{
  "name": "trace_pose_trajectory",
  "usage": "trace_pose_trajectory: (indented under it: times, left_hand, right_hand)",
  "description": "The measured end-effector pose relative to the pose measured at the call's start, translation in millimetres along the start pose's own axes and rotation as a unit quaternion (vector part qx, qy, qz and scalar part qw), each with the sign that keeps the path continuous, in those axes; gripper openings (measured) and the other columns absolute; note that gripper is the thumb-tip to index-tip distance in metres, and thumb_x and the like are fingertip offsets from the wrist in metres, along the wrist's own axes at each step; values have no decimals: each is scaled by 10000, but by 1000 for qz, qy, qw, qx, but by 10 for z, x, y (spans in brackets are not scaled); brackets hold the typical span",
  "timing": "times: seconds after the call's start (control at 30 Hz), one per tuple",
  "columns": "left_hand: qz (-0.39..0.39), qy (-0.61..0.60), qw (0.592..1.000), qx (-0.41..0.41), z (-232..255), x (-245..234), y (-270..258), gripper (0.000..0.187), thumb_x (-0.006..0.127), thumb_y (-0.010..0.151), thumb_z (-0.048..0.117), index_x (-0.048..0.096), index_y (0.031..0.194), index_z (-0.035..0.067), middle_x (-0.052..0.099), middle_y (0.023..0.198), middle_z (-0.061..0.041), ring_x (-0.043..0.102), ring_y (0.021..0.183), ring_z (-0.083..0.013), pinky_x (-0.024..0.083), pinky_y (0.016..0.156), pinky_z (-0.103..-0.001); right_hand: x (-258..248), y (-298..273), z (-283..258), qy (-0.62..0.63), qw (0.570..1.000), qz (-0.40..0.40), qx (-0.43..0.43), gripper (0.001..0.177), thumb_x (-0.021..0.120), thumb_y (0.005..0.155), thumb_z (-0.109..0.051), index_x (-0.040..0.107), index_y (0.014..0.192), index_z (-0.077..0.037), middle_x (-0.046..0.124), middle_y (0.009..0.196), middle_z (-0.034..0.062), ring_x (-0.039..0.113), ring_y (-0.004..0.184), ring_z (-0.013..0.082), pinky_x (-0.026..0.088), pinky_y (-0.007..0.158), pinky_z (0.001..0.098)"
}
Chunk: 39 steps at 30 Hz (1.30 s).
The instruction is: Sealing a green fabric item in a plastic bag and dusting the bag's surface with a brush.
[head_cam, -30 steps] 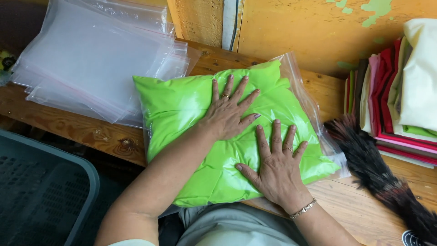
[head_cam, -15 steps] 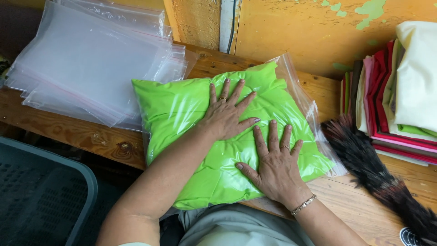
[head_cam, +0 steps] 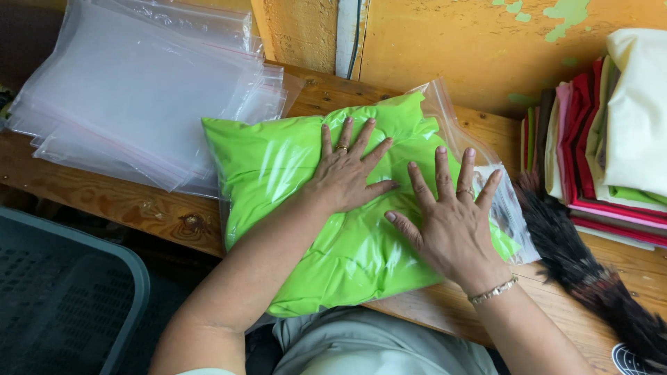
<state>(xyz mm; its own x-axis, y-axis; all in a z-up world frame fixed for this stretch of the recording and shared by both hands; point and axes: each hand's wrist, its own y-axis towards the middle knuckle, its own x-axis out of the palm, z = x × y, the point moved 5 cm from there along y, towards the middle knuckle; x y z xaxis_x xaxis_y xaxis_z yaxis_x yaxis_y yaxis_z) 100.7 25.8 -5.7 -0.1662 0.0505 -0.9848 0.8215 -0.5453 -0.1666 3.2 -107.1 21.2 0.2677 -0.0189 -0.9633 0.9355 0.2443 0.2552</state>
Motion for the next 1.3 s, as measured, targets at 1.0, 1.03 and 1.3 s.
trace_pose_trajectory:
  times: [1.0,1.03,1.3]
  left_hand:
    - [47,-129,990,12,1,-209,-164,702,187,937,580,213,1492,151,72,1569,-107,33,1424,-398,-31,1089,-641]
    - [44,-136,990,11,6,-208,-161,718,162,931,597,225,1487,147,80,1568,-105,39,1424,-398,-25,1086,-647]
    - [-20,-162,986,16,381,-518,-536,801,155,884,632,196,1482,100,86,1549,-176,36,1403,-450,-24,1052,-691]
  right_hand:
    - [282,-19,107,118,972,-187,86,843,332,818,-749,182,1490,-263,75,1557,124,45,1410,410,102,1096,604]
    - [272,-42,116,119,970,-192,86,847,330,811,-758,179,1489,-275,65,1560,114,42,1412,404,109,1097,599]
    - [42,-381,122,122,967,-206,90,841,338,809,-755,210,1477,-260,74,1556,118,37,1407,419,103,1092,606]
